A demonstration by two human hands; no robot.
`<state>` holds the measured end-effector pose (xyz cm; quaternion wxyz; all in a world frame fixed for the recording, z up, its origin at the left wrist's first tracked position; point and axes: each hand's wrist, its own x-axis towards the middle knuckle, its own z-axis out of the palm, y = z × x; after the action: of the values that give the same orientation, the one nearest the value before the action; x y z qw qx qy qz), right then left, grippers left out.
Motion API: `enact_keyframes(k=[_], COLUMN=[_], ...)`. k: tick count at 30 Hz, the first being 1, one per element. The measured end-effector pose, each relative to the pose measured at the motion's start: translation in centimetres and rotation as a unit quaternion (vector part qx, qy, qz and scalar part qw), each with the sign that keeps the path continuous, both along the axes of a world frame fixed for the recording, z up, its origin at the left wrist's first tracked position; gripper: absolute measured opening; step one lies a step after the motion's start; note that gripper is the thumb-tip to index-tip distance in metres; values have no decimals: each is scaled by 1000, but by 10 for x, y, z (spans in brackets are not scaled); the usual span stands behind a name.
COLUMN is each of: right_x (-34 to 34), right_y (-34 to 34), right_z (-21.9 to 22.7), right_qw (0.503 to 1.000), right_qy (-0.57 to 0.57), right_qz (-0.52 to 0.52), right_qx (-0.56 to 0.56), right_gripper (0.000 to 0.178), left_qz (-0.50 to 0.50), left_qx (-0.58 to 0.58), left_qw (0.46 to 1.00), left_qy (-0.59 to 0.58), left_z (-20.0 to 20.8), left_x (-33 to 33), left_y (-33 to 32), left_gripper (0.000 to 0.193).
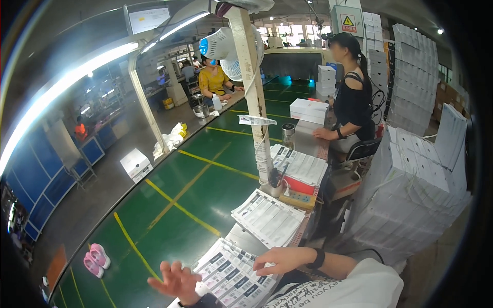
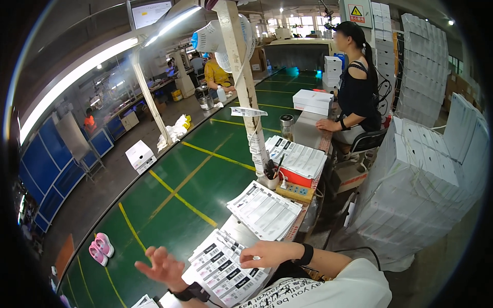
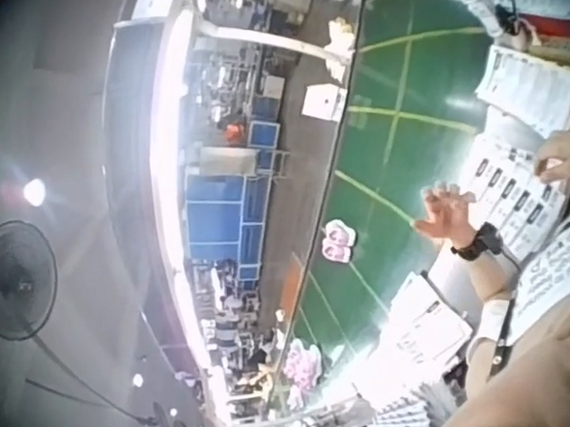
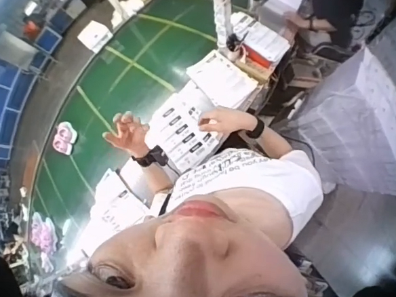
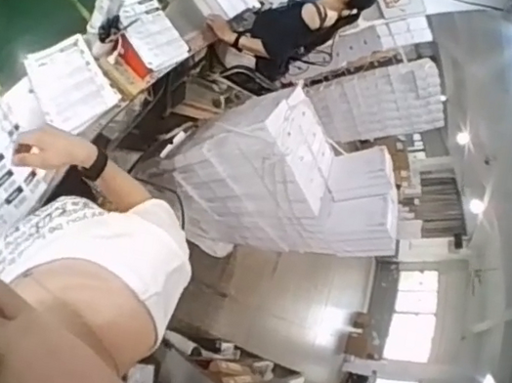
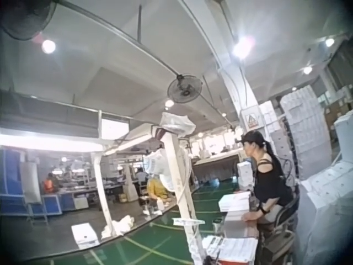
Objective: Inspecting pink children's sneakers and applying size/barcode labels to the heels and outsoles.
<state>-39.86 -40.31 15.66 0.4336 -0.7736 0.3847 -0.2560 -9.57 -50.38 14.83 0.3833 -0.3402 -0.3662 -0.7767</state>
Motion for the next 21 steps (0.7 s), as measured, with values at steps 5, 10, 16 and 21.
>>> enact_keyframes(k=[5,10,16,21], right_x=[23,32,58,77], right_y=[-28,-30,-38,-35], right_z=[-8,-60,-54,-91], right_qw=[998,982,952,938], right_qy=[46,168,304,334], right_qz=[29,-26,-4,-51], right_qx=[-15,-81,16,-72], right_gripper=[34,42,66,59], left_qz=[8,50,61,70], left_qx=[331,544,613,578], left_qw=[944,837,774,793], left_qy=[4,-38,-144,-179], left_z=[-43,-106,-140,-144], left_x=[-31,-36,-30,-28], left_y=[-35,-56,-73,-79], left_gripper=[46,35,30,28])
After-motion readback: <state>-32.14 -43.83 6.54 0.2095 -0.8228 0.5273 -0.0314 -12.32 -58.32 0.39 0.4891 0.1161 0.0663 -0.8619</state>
